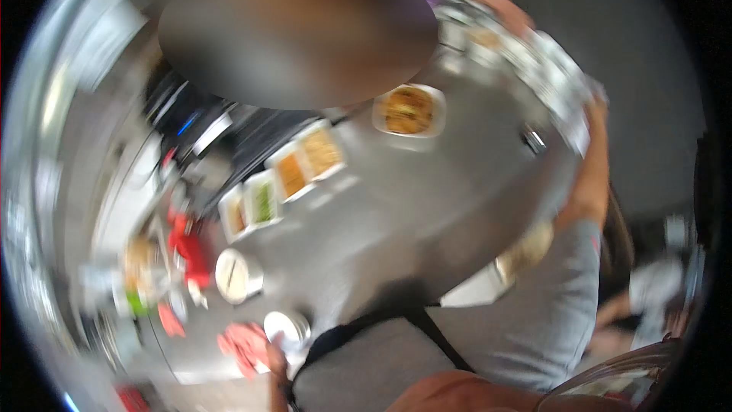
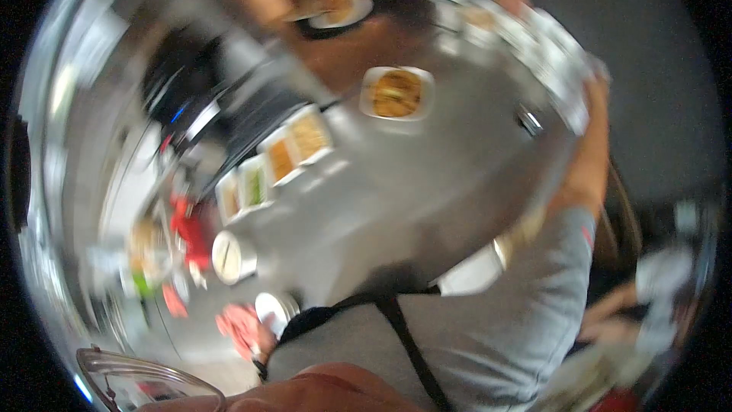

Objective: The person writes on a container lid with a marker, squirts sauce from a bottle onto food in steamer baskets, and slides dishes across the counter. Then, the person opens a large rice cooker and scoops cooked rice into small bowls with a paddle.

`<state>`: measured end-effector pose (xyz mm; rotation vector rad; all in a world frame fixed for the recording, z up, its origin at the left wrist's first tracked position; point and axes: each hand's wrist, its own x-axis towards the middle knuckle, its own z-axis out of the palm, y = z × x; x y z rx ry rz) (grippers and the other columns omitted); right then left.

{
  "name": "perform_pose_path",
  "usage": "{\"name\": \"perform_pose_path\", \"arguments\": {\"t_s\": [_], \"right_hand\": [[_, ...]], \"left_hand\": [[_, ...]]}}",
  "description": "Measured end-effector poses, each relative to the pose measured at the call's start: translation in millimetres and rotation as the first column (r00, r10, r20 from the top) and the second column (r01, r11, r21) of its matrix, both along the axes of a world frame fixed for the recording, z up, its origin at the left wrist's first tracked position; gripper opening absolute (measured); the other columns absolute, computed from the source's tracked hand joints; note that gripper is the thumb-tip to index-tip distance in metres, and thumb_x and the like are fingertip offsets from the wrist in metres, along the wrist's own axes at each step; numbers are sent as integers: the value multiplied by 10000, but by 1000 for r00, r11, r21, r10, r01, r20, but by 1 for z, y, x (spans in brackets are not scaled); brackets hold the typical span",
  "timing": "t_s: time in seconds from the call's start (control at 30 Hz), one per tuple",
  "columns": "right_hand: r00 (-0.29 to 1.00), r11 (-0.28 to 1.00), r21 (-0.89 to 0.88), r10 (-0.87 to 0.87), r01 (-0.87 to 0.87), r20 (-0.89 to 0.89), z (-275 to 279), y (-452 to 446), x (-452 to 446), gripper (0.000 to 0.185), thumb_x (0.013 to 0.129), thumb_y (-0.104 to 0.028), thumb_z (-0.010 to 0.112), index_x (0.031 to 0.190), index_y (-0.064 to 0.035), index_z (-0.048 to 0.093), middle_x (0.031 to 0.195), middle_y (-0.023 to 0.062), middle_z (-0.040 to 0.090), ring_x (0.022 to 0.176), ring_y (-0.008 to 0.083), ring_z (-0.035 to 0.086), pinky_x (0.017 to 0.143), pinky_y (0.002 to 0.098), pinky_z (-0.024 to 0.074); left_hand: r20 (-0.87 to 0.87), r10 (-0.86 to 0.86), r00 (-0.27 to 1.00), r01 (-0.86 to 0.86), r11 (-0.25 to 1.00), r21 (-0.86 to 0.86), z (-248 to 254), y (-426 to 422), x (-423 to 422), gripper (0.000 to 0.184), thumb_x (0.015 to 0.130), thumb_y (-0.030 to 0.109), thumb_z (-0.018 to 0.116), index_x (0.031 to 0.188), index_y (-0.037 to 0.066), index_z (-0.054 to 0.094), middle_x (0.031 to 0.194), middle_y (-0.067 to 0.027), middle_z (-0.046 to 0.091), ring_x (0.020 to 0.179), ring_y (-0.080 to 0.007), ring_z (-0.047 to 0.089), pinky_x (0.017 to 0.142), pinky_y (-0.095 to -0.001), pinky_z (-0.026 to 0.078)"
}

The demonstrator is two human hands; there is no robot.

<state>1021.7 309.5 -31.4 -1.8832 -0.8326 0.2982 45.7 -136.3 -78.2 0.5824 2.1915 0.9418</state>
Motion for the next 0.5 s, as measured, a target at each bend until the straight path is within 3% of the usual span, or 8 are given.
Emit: {"name": "perform_pose_path", "arguments": {"t_s": [0.1, 0.13, 0.2, 0.27, 0.3, 0.37, 0.43, 0.5], "right_hand": [[979, 980, 3, 199, -199, -37, -91, 26, 34, 607, 793, -112, 639, 1374, -30, 480, 1250, 163, 596, 1068, 242, 597, 886, 385, 490], [980, 981, 26, 196, -195, -32, -124, 40, 52, 658, 753, -96, 653, 1377, -10, 464, 1255, 168, 585, 1053, 241, 593, 858, 387, 498], [994, 993, 60, 103, -101, -31, -164, 57, 80, 759, 672, -65, 682, 1383, 29, 431, 1266, 178, 565, 1024, 239, 585, 800, 392, 514], [982, 987, 61, -140, 149, -125, -133, 45, 43, 837, 690, -247, 785, 1406, 7, 433, 1230, 194, 586, 989, 298, 614, 796, 404, 552], [936, 962, -8, -268, 274, -229, -97, 30, 1, 860, 676, -295, 814, 1369, 57, 446, 1253, 217, 582, 1065, 357, 594, 921, 441, 500], [747, 877, 55, -437, 477, 502, -100, 12, -5, 866, 672, -331, 840, 1346, 61, 463, 1266, 243, 571, 1105, 414, 572, 991, 462, 449], [595, 882, 346, -471, 319, 651, -84, -25, -59, 756, 737, -294, 814, 1324, 52, 486, 1259, 272, 561, 1094, 446, 565, 987, 463, 448], [828, 844, 537, -303, 3, 471, -49, -66, -175, 547, 832, -55, 666, 1324, 74, 463, 1279, 257, 537, 1121, 351, 572, 936, 429, 481]], "left_hand": [[10, -113, 993, 114, 987, -117, -6, -4, 16, 398, 926, 312, 562, 1081, -32, 688, 979, -87, 695, 792, -136, 608, 709, -281, 481], [29, -61, 998, 61, 998, 1, -6, -2, 22, 380, 902, 263, 608, 1108, -52, 660, 1016, -119, 693, 854, -175, 644, 765, -306, 508], [259, 64, 964, -98, 988, 123, 24, 14, 46, 395, 881, 203, 638, 1155, -80, 613, 1058, -162, 684, 935, -216, 658, 835, -337, 514], [295, 82, 952, -128, 982, 140, 24, 13, 45, 407, 882, 178, 634, 1189, -86, 587, 1073, -171, 677, 933, -231, 659, 840, -344, 517], [307, 84, 948, -129, 983, 131, 24, 17, 46, 415, 883, 166, 632, 1205, -90, 573, 1080, -176, 673, 932, -239, 660, 842, -348, 518], [263, 76, 962, -119, 982, 149, 10, 15, 40, 402, 880, 175, 634, 1182, -87, 590, 1039, -173, 682, 923, -233, 662, 834, -353, 523], [201, 67, 977, -91, 989, 115, 1, 11, 41, 394, 874, 182, 637, 1164, -83, 605, 989, -173, 689, 887, -229, 668, 797, -355, 533], [120, 46, 992, -49, 998, 24, 2, 12, 40, 390, 865, 189, 641, 1149, -78, 618, 929, -176, 693, 824, -225, 677, 731, -356, 550]]}}
